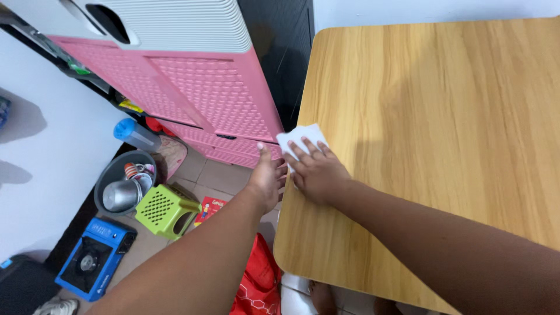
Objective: The person wipes a wooden table surface with a white cloth, repeatedly folding the cloth and spraying it with liquid from a bottle. The person then picks up a black cloth from under the table and places both cloths into a brown paper bag.
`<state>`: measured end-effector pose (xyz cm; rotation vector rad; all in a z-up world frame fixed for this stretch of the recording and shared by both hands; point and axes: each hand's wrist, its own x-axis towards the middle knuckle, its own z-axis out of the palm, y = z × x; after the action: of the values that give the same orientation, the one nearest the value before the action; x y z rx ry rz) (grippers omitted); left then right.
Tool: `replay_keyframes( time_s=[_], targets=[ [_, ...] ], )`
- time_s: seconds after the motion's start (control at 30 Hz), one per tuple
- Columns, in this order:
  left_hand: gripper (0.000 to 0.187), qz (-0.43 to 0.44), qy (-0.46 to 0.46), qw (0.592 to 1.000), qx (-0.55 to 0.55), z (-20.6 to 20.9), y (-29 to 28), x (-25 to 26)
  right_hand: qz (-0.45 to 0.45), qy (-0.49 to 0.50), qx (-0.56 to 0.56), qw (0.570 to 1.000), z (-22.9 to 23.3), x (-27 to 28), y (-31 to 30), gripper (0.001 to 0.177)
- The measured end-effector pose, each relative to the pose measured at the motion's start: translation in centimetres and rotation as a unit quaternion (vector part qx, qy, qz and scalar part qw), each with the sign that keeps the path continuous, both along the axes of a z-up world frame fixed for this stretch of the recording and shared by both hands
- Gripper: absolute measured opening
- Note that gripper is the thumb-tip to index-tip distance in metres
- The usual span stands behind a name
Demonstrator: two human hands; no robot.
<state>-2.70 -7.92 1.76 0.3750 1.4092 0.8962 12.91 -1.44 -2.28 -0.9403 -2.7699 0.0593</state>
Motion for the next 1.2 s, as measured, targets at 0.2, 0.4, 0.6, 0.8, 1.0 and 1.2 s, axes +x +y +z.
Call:
replay_keyframes(
  time_s=[0.2,0.4,0.6,0.8,1.0,1.2],
  targets=[
    [0.105,-0.034,-0.046,0.995,0.079,-1.0,0.6,1.5,0.055,-0.116,0.097,0.987,1.4,3.1,8.0,0.055],
    [0.115,0.019,-0.071,0.996,0.058,-1.5,1.2,1.5,-0.104,-0.093,0.025,0.99,1.7,0.3,9.9,0.06],
    [0.099,0.039,-0.11,0.977,0.18,-2.2,0.0,3.2,-0.138,-0.036,-0.029,0.989,-2.6,7.2,4.0,0.061],
    [0.09,0.062,-0.066,0.989,0.121,-1.0,0.0,4.5,-0.449,-0.062,-0.016,0.891,-3.4,31.2,3.8,0.05],
    [0.092,0.081,-0.042,0.989,0.118,-0.6,-0.4,4.3,-0.688,0.05,-0.16,0.706,-3.2,43.8,-0.4,0.069],
    [0.096,0.108,-0.108,0.986,0.061,-1.5,0.2,2.5,-0.414,0.066,-0.024,0.907,-3.4,18.4,-0.1,0.056]
  ],
)
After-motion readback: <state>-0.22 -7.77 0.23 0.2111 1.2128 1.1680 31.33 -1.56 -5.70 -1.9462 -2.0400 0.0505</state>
